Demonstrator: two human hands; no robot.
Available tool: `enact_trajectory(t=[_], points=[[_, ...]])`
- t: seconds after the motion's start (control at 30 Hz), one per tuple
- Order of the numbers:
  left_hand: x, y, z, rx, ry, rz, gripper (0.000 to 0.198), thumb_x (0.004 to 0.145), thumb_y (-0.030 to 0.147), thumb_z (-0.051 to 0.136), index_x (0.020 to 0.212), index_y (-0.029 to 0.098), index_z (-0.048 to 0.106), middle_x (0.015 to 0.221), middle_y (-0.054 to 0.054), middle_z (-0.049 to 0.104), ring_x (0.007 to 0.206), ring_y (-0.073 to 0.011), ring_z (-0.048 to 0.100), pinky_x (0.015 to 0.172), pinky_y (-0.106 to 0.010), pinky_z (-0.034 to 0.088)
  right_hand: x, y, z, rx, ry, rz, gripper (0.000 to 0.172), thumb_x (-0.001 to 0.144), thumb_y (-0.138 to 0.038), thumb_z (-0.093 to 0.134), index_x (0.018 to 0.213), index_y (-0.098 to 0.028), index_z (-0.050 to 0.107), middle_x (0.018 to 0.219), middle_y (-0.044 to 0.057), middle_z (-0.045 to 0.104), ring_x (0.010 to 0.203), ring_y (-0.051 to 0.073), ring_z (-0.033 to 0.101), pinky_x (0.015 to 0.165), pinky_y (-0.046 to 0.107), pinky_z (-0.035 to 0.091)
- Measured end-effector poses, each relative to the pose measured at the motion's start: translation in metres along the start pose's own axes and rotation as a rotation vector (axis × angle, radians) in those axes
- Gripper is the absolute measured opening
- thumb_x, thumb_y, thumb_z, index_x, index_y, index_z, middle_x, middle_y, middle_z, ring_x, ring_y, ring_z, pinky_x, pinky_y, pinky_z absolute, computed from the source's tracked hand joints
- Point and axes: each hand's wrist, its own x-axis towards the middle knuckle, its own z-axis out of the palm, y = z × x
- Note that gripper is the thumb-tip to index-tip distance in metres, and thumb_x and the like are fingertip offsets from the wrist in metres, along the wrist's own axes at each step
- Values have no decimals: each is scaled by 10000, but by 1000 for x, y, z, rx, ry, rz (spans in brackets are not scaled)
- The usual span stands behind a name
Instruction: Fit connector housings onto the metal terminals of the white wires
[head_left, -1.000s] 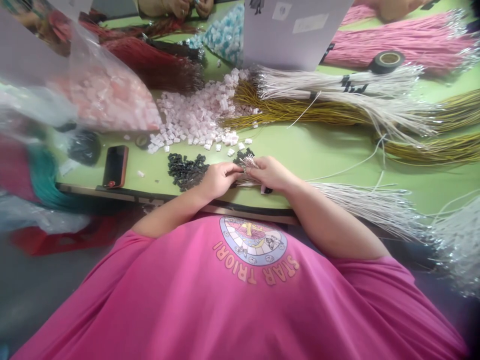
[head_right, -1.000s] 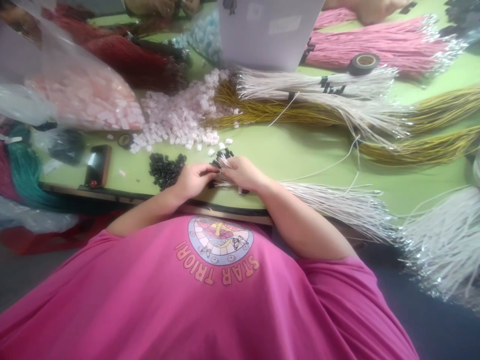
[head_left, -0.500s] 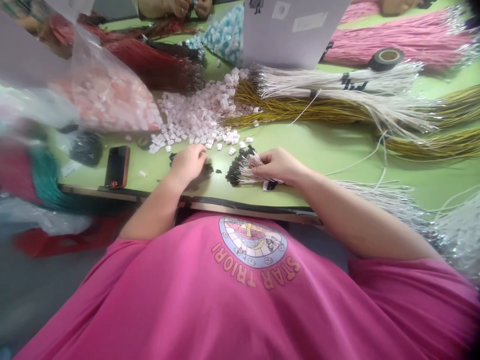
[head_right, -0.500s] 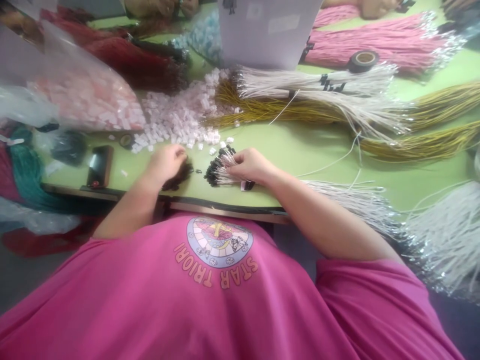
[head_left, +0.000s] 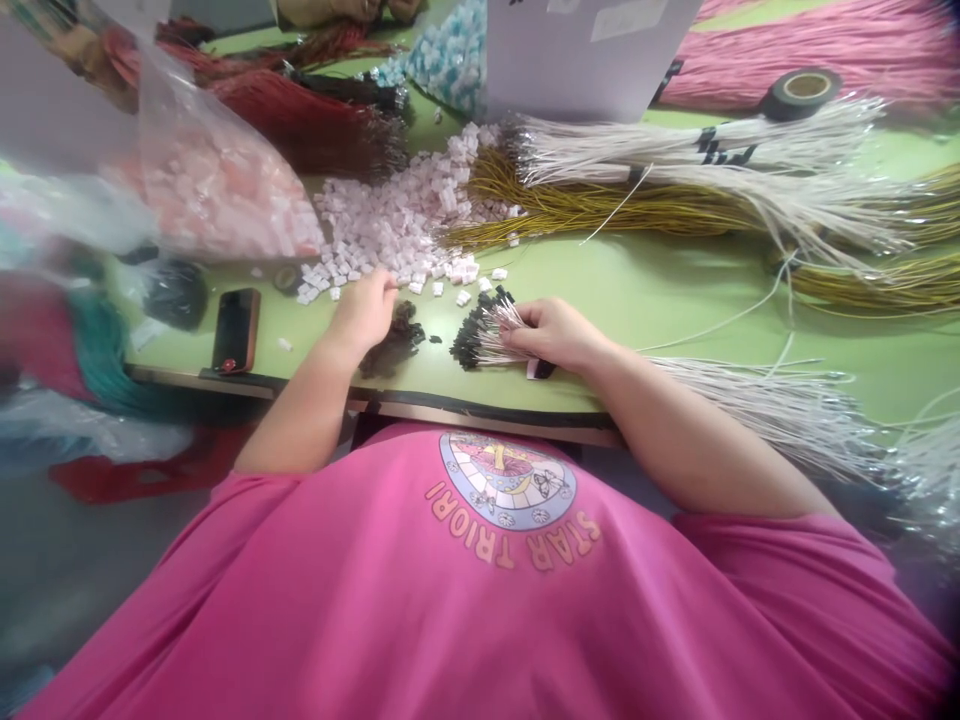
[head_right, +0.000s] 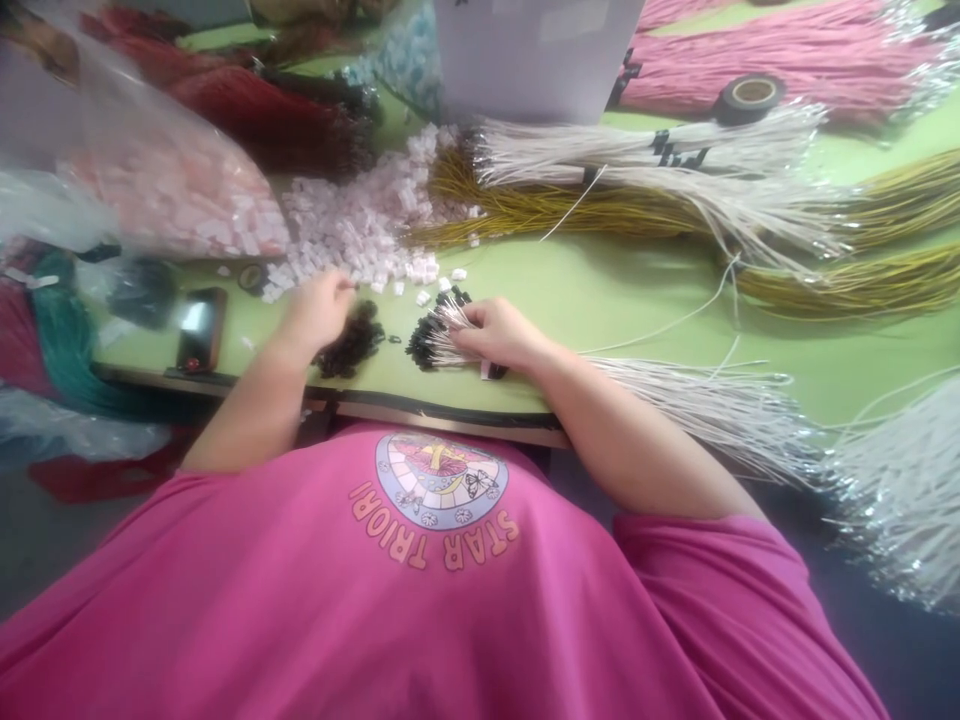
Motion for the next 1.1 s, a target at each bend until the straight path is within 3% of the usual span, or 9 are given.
enact_trajectory(t=[0.07,0.17,0.23,0.37,0.57,0.77,0.93,1.1], points=[[-16,23,2,-157,-41,30,133,856,267,532,942,200,609,816,-41,628,765,-184,573,781,-347,446,0,1,0,5,-2,-26,99,695,-258,592,734,-169,607,623,-9,591,418,114,559,348,211,421],[-36,54,16,-474,-278,87,121,821,266,579,907,187,609,816,-24,654,718,-144,596,723,-291,476,-1,3,1,31,9,-63,121,696,-277,598,734,-163,609,634,-8,586,436,114,558,347,210,416],[-43,67,28,-597,-350,83,113,798,244,596,888,175,601,821,-21,656,698,-129,597,684,-269,481,-2,3,2,49,18,-80,119,691,-273,598,726,-159,605,628,-11,576,447,110,551,353,207,418],[-43,72,43,-711,-331,-7,117,778,245,613,864,171,583,744,-2,625,573,-98,547,576,-245,461,-4,3,4,55,37,-79,100,672,-253,594,690,-155,585,585,-25,547,436,99,528,361,202,420],[-42,69,46,-743,-312,-26,75,778,217,595,840,179,577,643,23,585,508,-89,517,545,-243,443,-4,2,5,37,59,-65,112,660,-262,602,680,-157,569,564,-30,527,419,99,518,351,203,405],[-43,68,49,-775,-295,-31,84,765,217,613,837,178,595,677,14,613,496,-84,514,512,-233,438,-3,2,5,-32,90,-76,101,654,-252,582,637,-158,549,525,-36,505,426,89,500,373,188,367],[-44,70,49,-710,-299,-13,139,771,251,623,883,178,660,724,-5,663,527,-99,541,546,-250,470,-2,0,5,-78,97,-87,119,657,-260,570,606,-159,532,505,-43,490,438,80,483,391,181,342],[-47,73,49,-579,-233,96,119,770,219,629,851,181,708,839,-20,711,755,-153,640,743,-283,509,-3,2,6,-71,75,-101,146,677,-290,578,616,-162,540,508,-41,502,414,84,486,379,189,351]])
